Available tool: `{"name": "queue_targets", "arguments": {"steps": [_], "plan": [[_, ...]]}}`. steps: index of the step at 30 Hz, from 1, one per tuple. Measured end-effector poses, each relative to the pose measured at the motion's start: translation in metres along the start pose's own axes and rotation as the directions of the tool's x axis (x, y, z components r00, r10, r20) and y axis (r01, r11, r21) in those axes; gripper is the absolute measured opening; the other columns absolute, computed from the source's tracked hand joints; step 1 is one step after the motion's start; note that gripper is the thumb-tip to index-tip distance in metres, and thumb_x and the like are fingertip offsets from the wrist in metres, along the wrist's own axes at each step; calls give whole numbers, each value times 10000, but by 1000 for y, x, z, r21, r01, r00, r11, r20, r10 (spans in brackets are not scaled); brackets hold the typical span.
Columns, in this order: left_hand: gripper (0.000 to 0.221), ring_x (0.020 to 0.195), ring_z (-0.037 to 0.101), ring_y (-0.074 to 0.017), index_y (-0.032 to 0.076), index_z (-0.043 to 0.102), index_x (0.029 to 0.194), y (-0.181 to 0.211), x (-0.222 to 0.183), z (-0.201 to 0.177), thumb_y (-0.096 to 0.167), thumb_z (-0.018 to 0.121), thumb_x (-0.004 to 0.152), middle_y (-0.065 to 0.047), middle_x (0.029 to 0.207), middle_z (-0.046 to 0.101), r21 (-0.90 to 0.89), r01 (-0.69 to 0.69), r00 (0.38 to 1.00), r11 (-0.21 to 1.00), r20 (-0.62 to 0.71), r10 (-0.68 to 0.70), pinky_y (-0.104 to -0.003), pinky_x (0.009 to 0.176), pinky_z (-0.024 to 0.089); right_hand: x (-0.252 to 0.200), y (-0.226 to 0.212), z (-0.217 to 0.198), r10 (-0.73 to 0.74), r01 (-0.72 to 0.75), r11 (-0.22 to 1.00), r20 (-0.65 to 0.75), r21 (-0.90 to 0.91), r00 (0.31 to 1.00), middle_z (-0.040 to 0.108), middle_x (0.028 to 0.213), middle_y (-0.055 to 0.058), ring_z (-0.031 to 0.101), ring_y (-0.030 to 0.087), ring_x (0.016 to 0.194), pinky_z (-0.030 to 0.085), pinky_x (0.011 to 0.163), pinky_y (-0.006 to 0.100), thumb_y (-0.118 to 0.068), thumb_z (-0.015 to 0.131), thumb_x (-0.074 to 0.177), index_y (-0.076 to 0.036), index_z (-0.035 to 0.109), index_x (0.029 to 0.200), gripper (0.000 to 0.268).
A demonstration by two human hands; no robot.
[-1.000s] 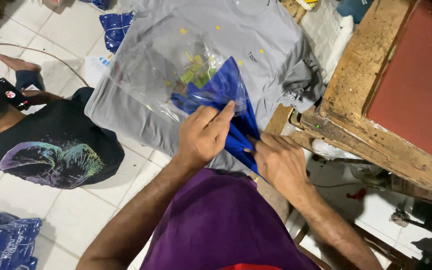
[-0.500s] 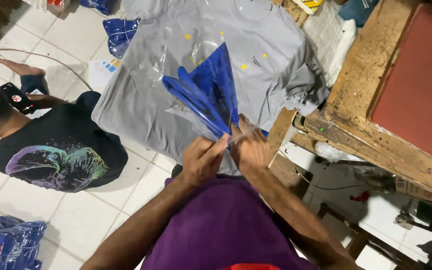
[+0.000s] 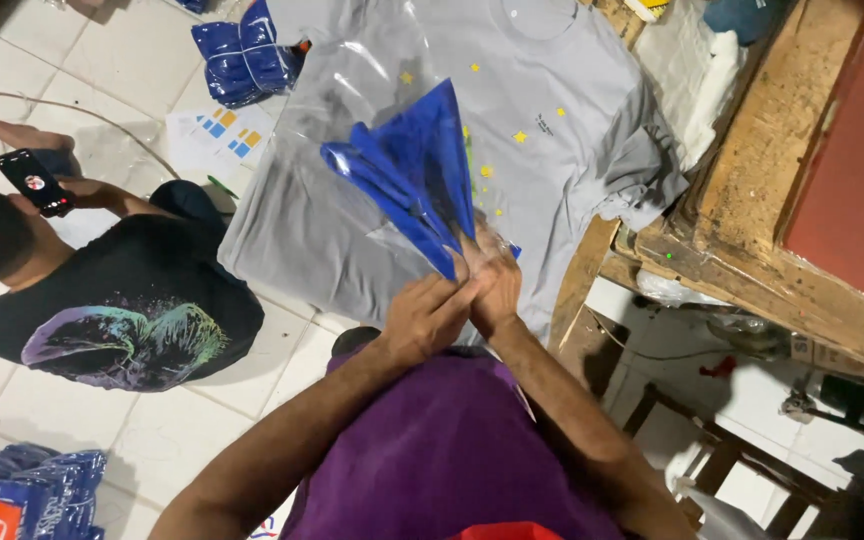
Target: Folding a t-shirt and placing it into a plastic bag for final packaging.
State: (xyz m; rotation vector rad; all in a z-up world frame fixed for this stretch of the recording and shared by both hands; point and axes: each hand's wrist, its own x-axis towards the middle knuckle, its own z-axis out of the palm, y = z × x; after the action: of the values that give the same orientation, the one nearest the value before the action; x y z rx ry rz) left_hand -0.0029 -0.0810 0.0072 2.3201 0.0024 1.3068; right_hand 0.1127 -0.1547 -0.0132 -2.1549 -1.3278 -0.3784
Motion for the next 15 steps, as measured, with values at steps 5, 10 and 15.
{"name": "queue_targets", "arguments": {"steps": [5,10,15], "plan": [[219,661,569,-283,43,717,1145,-23,31,-13,159,610,993,-97,779,548,67,-10,999,998,-39,13,-368,588,465,-11,1,22,-15,13,997,27,80,1000,702,1177,208,636,396,1154,423,1110,484,-197,464,1019,-41,713,1221,357],[231,625,573,-281,22,724,1137,-22,30,-13,59,584,956,-86,758,534,-87,-69,997,994,22,71,-373,556,494,3,-11,30,27,-25,991,17,-128,999,671,1209,80,592,311,1140,378,1096,451,-311,484,1031,-182,663,1280,333],[334,629,565,-279,13,675,1265,-21,32,-19,8,558,952,-85,763,517,-175,-92,994,980,48,102,-377,565,502,-10,9,68,41,-49,990,-59,-132,997,486,1568,29,400,229,1474,297,1205,412,-426,611,1029,-247,610,1427,437]]}}
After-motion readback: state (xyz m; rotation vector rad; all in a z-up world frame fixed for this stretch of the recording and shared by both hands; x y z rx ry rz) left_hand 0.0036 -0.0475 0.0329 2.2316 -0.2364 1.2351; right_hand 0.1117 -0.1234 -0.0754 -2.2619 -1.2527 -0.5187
